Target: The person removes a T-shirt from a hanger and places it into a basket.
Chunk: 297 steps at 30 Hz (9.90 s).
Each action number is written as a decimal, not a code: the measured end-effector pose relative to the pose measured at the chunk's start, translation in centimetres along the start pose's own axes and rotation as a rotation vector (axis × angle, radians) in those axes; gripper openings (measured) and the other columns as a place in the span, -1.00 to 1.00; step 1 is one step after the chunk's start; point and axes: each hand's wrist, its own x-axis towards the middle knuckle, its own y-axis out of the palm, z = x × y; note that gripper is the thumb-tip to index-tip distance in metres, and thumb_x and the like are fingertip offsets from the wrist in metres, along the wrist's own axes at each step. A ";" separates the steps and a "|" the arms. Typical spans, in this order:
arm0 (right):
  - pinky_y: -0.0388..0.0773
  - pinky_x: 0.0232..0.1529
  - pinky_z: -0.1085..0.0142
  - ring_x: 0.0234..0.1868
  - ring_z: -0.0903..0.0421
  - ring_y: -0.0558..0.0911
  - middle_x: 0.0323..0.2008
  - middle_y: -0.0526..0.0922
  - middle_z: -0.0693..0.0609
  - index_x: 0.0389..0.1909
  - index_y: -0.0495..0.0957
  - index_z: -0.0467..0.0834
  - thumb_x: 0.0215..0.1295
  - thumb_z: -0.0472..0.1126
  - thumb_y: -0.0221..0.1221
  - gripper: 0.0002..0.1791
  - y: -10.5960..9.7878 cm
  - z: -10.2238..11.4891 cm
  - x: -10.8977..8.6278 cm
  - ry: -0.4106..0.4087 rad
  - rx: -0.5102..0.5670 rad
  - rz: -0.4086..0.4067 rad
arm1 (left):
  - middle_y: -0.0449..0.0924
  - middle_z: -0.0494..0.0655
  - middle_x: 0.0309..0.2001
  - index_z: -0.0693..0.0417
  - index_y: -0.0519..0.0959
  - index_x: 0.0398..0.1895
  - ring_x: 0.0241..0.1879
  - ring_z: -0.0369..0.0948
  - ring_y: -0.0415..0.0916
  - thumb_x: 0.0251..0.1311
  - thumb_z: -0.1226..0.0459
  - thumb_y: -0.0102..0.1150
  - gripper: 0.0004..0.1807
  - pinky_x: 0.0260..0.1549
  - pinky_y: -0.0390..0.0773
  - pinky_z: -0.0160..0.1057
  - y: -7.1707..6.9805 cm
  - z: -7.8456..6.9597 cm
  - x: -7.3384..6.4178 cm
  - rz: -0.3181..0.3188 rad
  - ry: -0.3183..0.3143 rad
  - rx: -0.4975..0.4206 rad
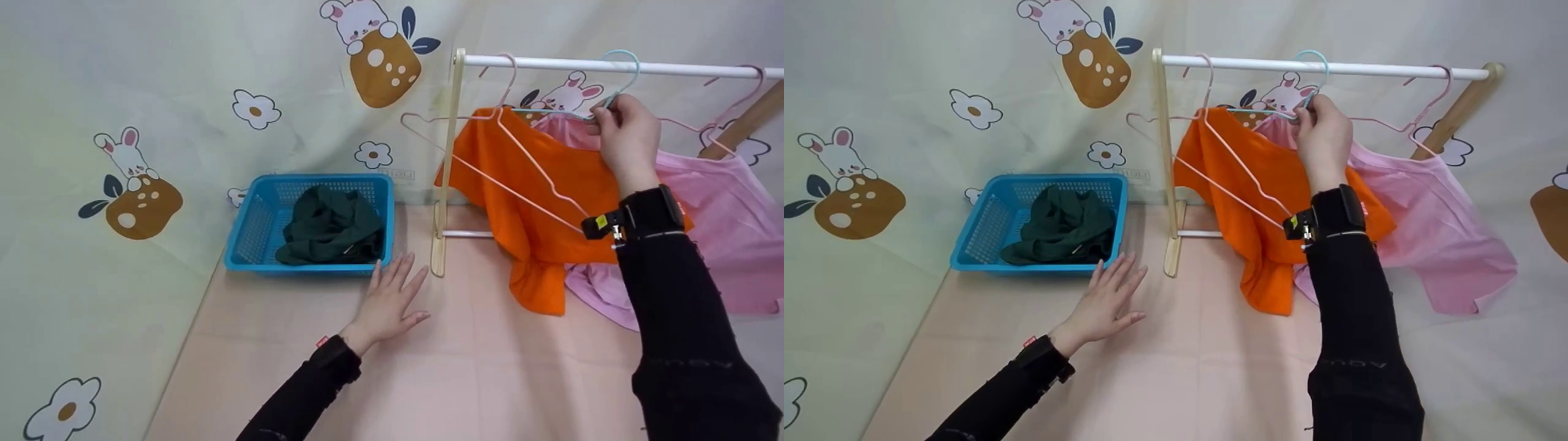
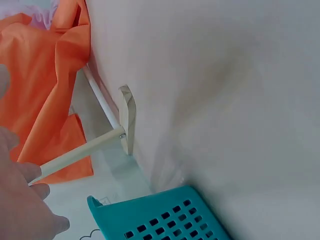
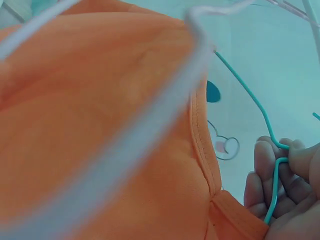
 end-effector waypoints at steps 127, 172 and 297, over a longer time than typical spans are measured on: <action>0.61 -0.26 0.45 -0.41 0.13 0.68 -0.40 0.59 -0.44 -0.25 0.54 -0.59 0.32 -0.60 0.08 -0.90 8.3 -11.1 -21.9 -0.209 0.535 0.092 | 0.73 -0.09 -0.28 0.13 0.70 -0.18 -0.28 -0.16 0.67 0.14 0.30 0.36 -0.82 -0.22 0.63 -0.26 5.5 -2.0 -0.7 -0.559 -0.102 -0.349; 0.64 -0.19 0.25 -0.32 -0.02 0.74 -0.32 0.72 -0.23 -0.19 0.47 -0.65 0.36 -0.48 0.12 -0.79 8.8 -3.5 -15.9 -0.397 1.135 0.023 | 0.72 -0.20 -0.20 -0.02 0.70 -0.07 -0.19 -0.19 0.62 0.22 0.21 0.34 -0.78 -0.15 0.58 -0.26 7.6 -2.7 -2.9 -0.187 -0.033 -0.279; -0.29 0.46 -0.11 0.54 -0.08 -0.03 0.53 0.07 -0.13 0.53 0.09 -0.17 0.39 0.11 0.04 -0.20 -0.3 -11.0 -10.5 -0.649 -0.316 -0.051 | 0.34 0.01 0.19 -0.07 0.30 0.45 0.26 0.03 0.19 -0.08 -0.21 0.46 0.01 0.21 0.18 0.32 9.3 -8.5 5.2 0.317 -0.363 -0.115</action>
